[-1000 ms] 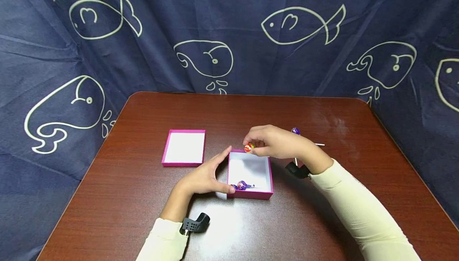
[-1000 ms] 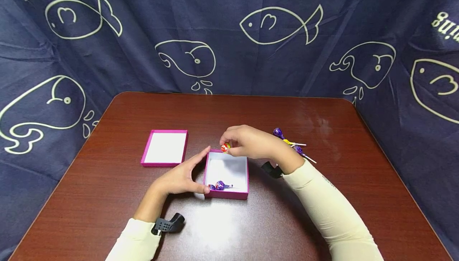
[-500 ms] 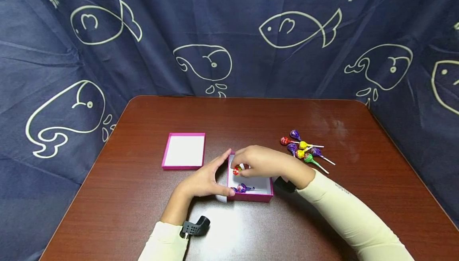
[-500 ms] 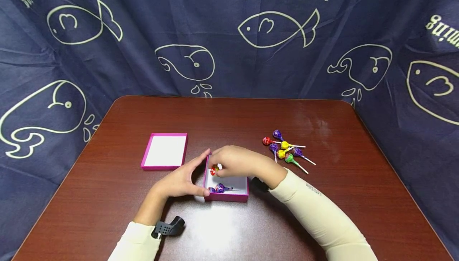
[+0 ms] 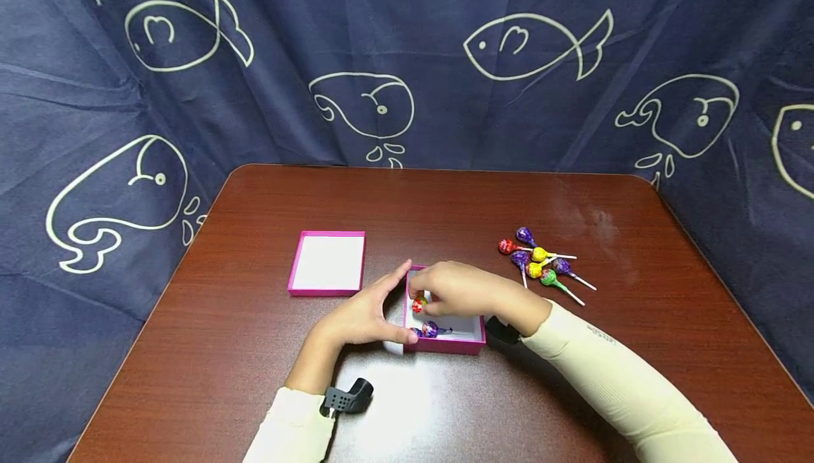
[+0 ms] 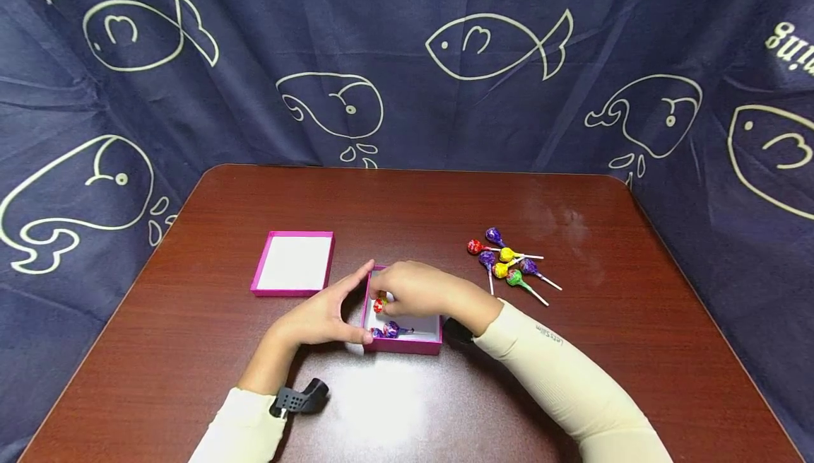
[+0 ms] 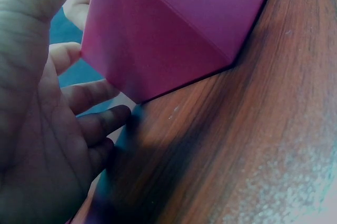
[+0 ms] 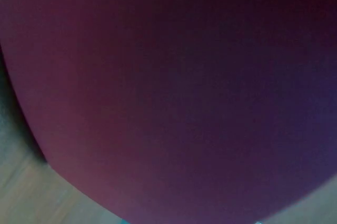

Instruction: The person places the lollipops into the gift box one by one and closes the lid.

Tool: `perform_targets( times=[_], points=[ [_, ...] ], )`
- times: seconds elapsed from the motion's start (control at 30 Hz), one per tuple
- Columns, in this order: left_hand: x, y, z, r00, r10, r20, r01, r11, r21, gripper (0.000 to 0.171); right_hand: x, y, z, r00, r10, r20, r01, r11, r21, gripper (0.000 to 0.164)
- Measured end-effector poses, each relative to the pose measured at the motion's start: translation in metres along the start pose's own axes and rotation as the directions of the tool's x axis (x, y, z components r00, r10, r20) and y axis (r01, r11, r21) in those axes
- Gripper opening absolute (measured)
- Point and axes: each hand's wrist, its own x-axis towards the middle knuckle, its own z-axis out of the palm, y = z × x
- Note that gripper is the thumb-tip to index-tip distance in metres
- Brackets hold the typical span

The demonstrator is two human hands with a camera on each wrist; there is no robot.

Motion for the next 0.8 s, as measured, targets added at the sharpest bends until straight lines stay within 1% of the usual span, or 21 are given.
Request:
perform_targets(
  times=[0.13, 0.37, 0.6, 0.8],
  points=[
    [0.000, 0.001, 0.000, 1.000, 0.004, 0.000, -0.004, 1.000, -0.002, 0.117, 0.000, 0.002, 0.003, 1.000, 0.020, 0.009, -0.020, 1.000, 0.022, 0.011],
    [0.000, 0.001, 0.000, 1.000, 0.008, -0.002, -0.008, 1.000, 0.002, 0.117, 0.002, 0.005, 0.011, 1.000, 0.012, 0.020, -0.013, 0.998, 0.057, 0.009],
    [0.001, -0.001, 0.000, 1.000, 0.016, -0.002, -0.016, 1.000, 0.001, 0.116, 0.004, 0.008, 0.018, 0.999, 0.022, 0.048, -0.026, 0.995, 0.094, 0.010],
    [0.001, -0.001, 0.000, 1.000, 0.015, 0.000, -0.015, 1.000, -0.006, 0.116, 0.004, 0.009, 0.019, 0.999, 0.014, 0.048, -0.020, 0.992, 0.127, 0.010]
  ],
)
